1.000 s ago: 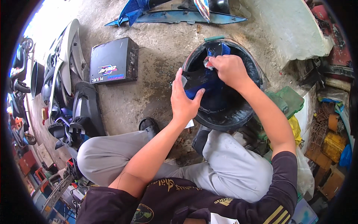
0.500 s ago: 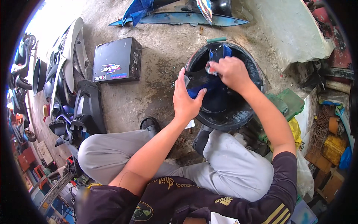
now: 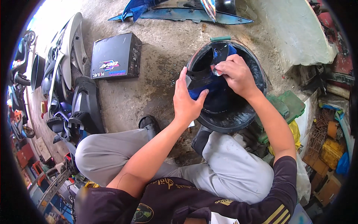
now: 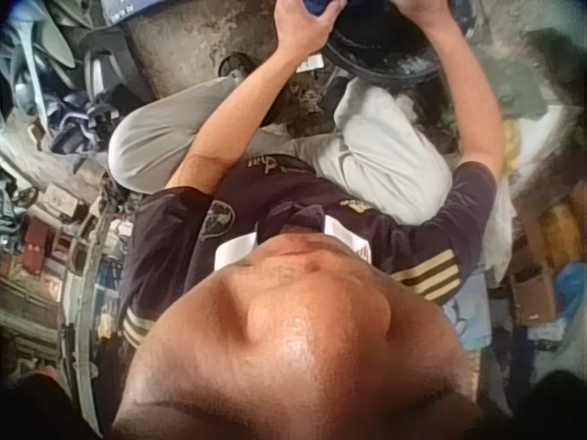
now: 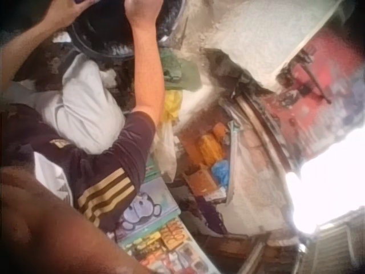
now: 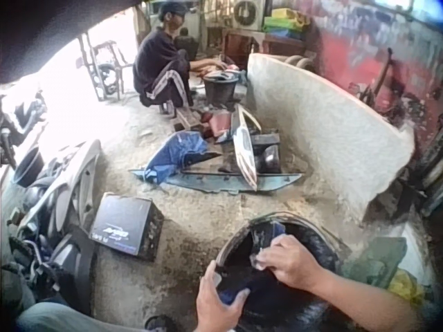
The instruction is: The person sands a blue motorcycle fairing by hand using a piece of sandpaper, periodically dipping the fairing and the sandpaper into a bucket of water.
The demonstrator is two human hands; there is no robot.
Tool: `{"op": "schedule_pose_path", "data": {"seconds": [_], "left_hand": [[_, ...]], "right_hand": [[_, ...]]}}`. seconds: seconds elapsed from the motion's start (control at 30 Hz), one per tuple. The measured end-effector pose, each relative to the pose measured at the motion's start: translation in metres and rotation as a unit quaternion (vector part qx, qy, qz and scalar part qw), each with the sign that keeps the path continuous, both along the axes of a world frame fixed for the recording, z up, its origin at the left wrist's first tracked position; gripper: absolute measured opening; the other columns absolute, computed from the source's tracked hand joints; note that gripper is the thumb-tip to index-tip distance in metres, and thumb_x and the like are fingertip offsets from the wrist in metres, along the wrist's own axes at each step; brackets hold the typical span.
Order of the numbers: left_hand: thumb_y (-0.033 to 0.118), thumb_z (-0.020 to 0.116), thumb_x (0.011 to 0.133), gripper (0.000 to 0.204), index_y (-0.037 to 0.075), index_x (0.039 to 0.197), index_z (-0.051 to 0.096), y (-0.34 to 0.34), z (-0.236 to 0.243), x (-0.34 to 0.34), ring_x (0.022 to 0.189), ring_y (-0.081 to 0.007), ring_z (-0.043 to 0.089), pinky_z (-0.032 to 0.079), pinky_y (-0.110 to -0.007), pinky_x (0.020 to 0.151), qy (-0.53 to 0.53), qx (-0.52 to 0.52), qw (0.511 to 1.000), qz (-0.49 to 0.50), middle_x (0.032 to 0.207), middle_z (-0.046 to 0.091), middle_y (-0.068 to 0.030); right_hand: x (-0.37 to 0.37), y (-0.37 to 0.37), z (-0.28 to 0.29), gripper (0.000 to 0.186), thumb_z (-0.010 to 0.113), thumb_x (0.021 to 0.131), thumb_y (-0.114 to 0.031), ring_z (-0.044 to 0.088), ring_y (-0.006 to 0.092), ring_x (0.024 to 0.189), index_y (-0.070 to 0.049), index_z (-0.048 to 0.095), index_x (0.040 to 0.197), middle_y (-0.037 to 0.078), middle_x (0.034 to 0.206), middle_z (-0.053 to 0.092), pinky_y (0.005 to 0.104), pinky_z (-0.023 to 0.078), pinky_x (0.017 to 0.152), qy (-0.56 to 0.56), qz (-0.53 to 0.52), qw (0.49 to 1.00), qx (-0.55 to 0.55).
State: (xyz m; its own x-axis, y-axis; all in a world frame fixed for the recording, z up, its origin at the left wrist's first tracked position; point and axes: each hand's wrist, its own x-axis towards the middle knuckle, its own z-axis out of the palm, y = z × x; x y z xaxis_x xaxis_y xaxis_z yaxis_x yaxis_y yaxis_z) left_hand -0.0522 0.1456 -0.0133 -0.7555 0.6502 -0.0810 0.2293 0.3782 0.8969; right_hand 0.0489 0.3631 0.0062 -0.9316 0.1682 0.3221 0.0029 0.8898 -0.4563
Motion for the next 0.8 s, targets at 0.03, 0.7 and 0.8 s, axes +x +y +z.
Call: {"op": "schedule_pose_path", "data": {"seconds": [0.03, 0.7, 0.8], "left_hand": [[0.018, 0.090, 0.082, 0.099, 0.000, 0.162, 0.035, 0.000, -0.001, 0.002, 0.143, -0.0420, 0.053, 0.041, -0.047, 0.121, 0.005, 0.002, 1.000, -0.001, 0.153, 0.053, -0.0267], [0.020, 0.091, 0.082, 0.100, -0.002, 0.163, 0.035, 0.002, -0.014, 0.002, 0.141, -0.0385, 0.056, 0.042, -0.044, 0.120, 0.027, 0.039, 0.999, -0.007, 0.150, 0.057, -0.0280], [0.021, 0.090, 0.084, 0.100, -0.001, 0.163, 0.035, 0.002, -0.018, 0.003, 0.139, -0.0366, 0.057, 0.041, -0.043, 0.120, 0.056, 0.028, 0.998, -0.013, 0.150, 0.057, -0.0268]], "right_hand": [[0.002, 0.001, 0.001, 0.034, 0.078, 0.077, 0.004, 0.065, 0.0303, 0.099, -0.009, 0.079, 0.109, 0.003, 0.106, 0.079, 0.0412, 0.053, 0.088, 0.015, -0.029, 0.997, -0.066], [0.085, 0.018, -0.052, 0.024, 0.067, 0.089, 0.001, 0.076, 0.0420, 0.097, 0.001, 0.068, 0.113, 0.027, 0.109, 0.076, 0.0493, 0.060, 0.084, -0.257, -0.331, 0.903, -0.098], [0.083, 0.001, -0.086, 0.023, 0.066, 0.087, -0.004, 0.074, 0.0468, 0.105, 0.002, 0.075, 0.107, 0.029, 0.105, 0.076, 0.0534, 0.061, 0.089, -0.439, -0.212, 0.873, -0.028]]}}
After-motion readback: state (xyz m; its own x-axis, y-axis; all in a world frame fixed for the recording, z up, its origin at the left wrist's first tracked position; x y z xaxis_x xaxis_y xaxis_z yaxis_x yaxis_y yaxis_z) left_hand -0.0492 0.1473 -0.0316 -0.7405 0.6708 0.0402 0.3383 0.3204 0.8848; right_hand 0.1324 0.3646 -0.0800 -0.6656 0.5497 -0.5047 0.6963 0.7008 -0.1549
